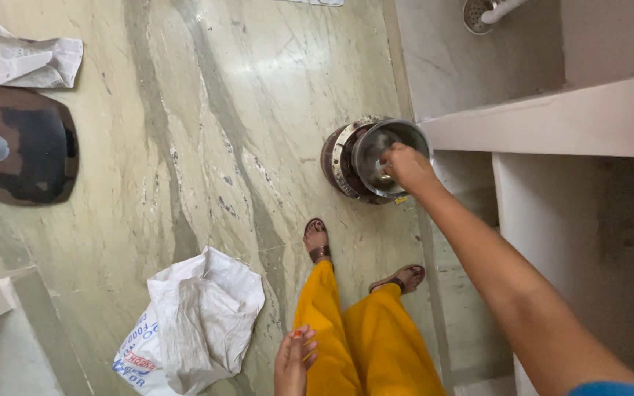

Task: Cleaning a production area by scraping residue off plates and stirring/cleaning a metal pot.

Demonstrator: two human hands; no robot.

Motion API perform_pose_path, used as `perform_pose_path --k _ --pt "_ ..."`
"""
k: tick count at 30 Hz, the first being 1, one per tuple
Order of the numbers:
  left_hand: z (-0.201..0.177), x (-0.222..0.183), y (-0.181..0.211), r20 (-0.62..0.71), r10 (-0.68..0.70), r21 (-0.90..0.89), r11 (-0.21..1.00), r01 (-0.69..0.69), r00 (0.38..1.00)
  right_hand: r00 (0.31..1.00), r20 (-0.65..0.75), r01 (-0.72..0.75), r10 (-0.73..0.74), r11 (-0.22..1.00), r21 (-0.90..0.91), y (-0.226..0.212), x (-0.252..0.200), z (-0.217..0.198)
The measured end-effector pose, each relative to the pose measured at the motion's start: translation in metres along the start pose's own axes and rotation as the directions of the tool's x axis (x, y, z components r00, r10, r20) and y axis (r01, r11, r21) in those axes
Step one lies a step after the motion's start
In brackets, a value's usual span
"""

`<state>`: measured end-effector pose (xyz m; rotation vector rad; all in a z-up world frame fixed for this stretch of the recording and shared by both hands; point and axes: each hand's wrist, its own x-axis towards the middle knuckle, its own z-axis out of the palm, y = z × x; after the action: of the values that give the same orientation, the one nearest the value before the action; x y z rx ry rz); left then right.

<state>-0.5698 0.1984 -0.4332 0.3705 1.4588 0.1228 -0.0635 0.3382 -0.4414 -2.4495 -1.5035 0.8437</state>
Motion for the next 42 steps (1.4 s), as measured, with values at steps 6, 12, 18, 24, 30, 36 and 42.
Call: perform_pose_path --k 6,12,18,24,30,36,42 --pt "-0.079 0.049 -0.094 -0.145 -0.071 -0.007 0.997 0.071 0.987 0.994 0.047 0.112 -0.103 0.943 -0.313 0.04 0.031 0.053" --pt "-0.096 0.062 -0.122 -0.271 -0.118 -0.01 0.993 0.12 0.955 0.982 0.052 0.184 -0.181 0.861 -0.474 0.05 0.036 0.063" --pt "-0.103 0.075 -0.124 -0.244 -0.066 0.001 0.998 0.068 0.968 0.965 -0.117 0.176 -0.233 0.913 -0.367 0.012 -0.003 -0.002" --pt "-0.123 0.116 -0.101 0.212 0.003 -0.284 0.957 0.059 0.977 0.786 -0.617 0.03 -0.047 0.999 -0.038 -0.077 -0.154 -0.112" --pt "-0.047 0.073 -0.007 -0.153 0.41 0.295 0.888 -0.354 0.899 0.768 -0.593 -0.094 0.244 0.957 0.273 -0.123 -0.314 -0.145" --pt "0.141 -0.093 0.136 0.184 0.889 0.657 0.207 -0.725 0.42 0.658 -0.638 -0.098 0.401 0.885 0.455 -0.144 -0.459 -0.217" --pt "0.292 -0.292 0.16 0.545 0.835 0.282 -0.271 -0.92 -0.079 0.28 -0.831 -0.179 0.48 0.877 0.446 -0.101 -0.591 -0.268"
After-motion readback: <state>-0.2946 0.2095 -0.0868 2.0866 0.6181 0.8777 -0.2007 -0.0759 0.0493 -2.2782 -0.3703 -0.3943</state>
